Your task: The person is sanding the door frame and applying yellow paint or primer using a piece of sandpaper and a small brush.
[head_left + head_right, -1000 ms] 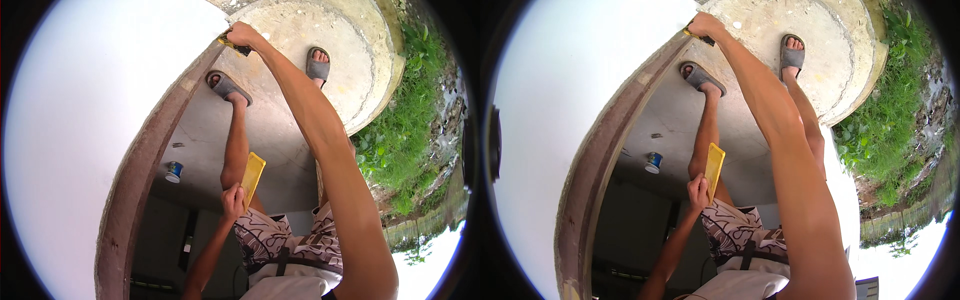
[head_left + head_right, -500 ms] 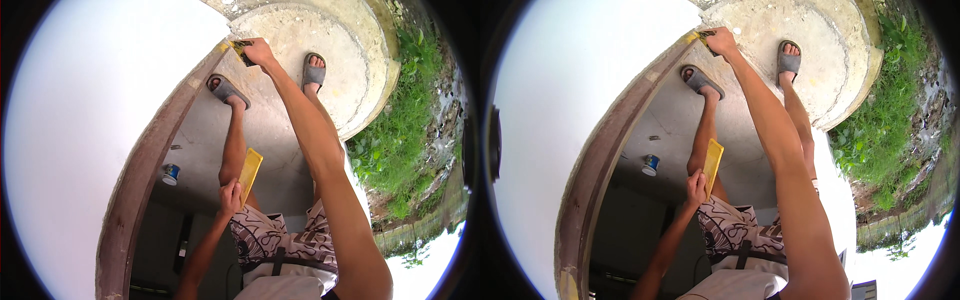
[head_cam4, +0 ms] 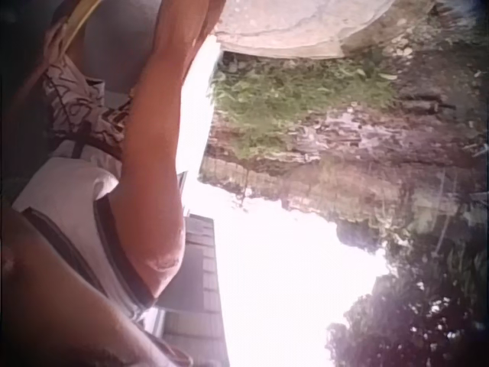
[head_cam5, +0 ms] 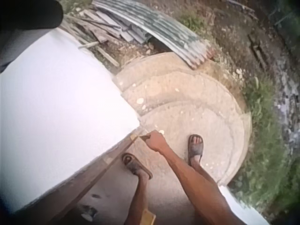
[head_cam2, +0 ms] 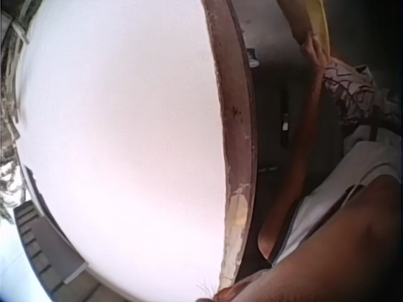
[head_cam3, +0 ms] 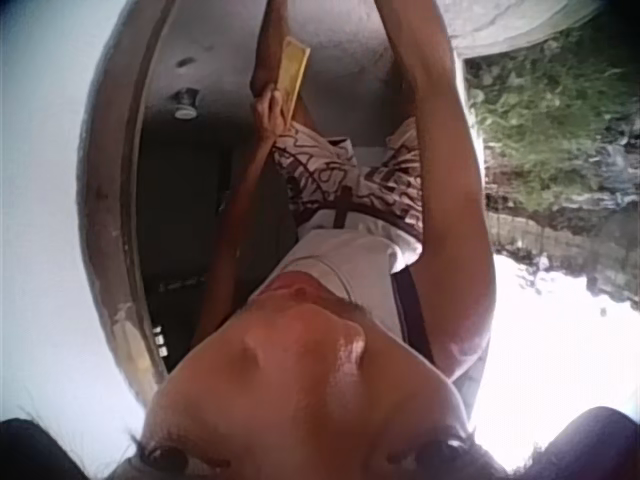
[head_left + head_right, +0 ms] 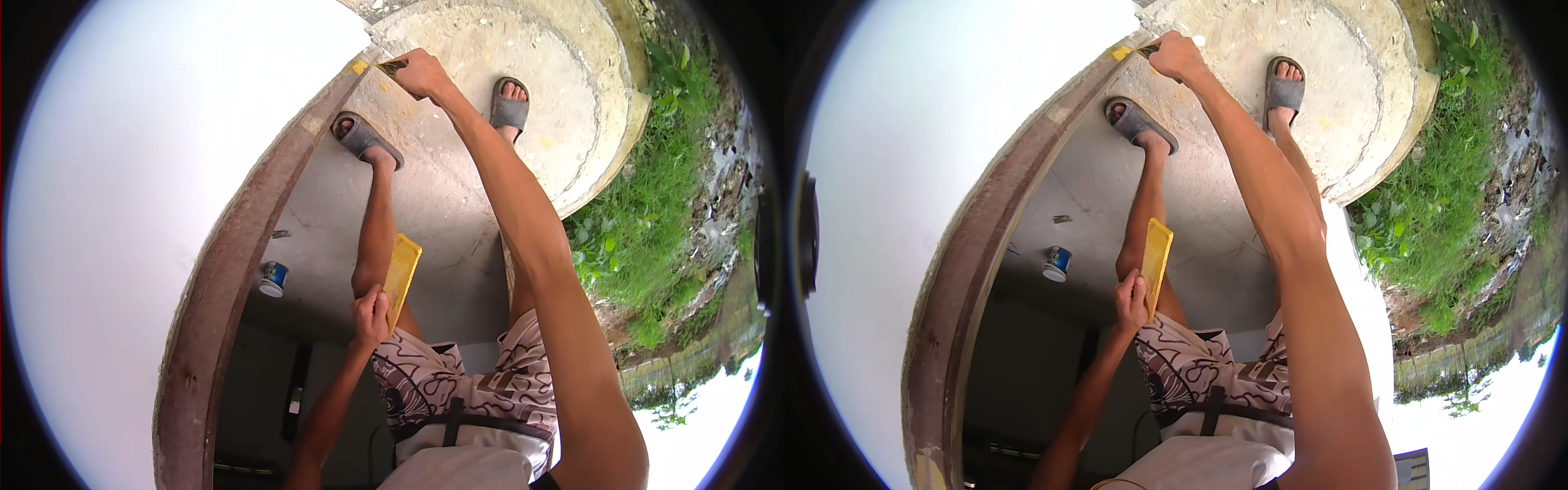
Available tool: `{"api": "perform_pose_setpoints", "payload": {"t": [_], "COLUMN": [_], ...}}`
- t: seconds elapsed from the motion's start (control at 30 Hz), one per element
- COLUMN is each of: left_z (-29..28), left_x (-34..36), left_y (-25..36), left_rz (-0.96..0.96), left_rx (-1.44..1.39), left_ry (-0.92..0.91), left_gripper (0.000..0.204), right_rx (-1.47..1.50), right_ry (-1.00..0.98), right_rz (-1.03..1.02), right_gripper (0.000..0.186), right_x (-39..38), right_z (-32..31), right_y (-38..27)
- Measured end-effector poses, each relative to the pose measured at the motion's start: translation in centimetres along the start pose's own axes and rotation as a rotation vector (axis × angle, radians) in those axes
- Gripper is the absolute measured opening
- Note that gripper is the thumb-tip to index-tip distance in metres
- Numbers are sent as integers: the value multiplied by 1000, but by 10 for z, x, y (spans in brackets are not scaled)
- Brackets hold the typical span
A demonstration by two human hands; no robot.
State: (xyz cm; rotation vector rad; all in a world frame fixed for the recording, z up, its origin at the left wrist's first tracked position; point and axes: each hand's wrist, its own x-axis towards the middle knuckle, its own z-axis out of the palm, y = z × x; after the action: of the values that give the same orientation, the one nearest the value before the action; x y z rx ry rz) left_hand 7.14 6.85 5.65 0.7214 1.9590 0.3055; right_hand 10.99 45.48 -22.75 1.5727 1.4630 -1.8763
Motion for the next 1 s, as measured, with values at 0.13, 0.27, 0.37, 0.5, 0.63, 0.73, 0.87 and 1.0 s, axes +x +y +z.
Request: {"api": "perform_pose_setpoints", "payload": {"t": [0.13, 0.27, 0.37, 0.5, 0.63, 0.73, 0.87, 1.0], "left_z": [6, 9, 11, 11, 12, 8, 8, 8], "left_x": [11, 7, 5, -4, 3, 6, 10, 14], "left_y": [11, 8, 3, -10, 2, 4, 14, 16], "left_rz": [11, -14, -31, -8, 3, -10, 69, -2], "left_rx": [-42, -46, -57, -1, -22, -18, 8, -25], "left_ry": [-55, -68, -55, 11, -5, -31, 46, -57], "left_gripper": [34, 34, 35, 36, 37, 37, 36, 36], "right_rx": [-141, -216, -175, -71, -102, -101, 239, 337], "right_ry": [146, 168, 108, 94, 84, 62, 7, 319], "right_rz": [-133, -223, -264, -225, -131, -159, -131, -115], "right_gripper": [39, 40, 27, 36, 39, 36, 45, 42], "right_x": [69, 101, 88, 29, -35, -92, -99, -51], "right_z": [-3, 19, 15, 15, 4, 0, -21, -7], "right_y": [16, 10, 1, -36, -57, -65, -32, 7]}}
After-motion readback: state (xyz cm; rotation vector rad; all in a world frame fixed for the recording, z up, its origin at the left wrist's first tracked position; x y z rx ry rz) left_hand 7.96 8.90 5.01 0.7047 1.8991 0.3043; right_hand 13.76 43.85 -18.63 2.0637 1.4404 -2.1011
